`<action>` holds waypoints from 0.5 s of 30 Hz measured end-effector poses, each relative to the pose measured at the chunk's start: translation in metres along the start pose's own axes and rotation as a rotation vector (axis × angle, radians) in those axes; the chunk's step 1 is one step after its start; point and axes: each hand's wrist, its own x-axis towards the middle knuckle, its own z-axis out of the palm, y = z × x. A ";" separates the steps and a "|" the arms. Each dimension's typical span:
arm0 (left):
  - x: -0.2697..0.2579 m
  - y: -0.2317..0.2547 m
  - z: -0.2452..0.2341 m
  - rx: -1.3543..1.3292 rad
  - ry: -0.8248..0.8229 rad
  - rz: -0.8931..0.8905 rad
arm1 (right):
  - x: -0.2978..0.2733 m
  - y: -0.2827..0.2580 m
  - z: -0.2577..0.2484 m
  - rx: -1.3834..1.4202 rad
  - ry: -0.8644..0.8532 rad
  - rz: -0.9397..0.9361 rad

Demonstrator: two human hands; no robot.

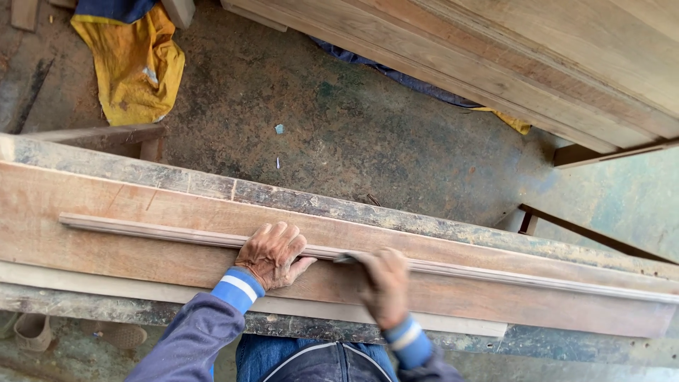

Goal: Sanding a decorative wooden trim piece by hand using sandpaper.

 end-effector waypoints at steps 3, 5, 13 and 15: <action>-0.001 -0.002 0.000 0.036 0.012 0.020 | -0.003 -0.007 0.036 0.042 -0.019 -0.075; 0.000 -0.002 0.000 0.057 0.013 0.047 | -0.006 -0.003 0.031 0.024 -0.016 -0.077; 0.007 0.005 -0.007 0.007 -0.011 -0.009 | -0.047 0.066 -0.036 0.138 0.413 0.609; 0.008 0.006 -0.007 0.015 -0.015 -0.010 | -0.047 0.062 -0.023 0.075 0.462 0.563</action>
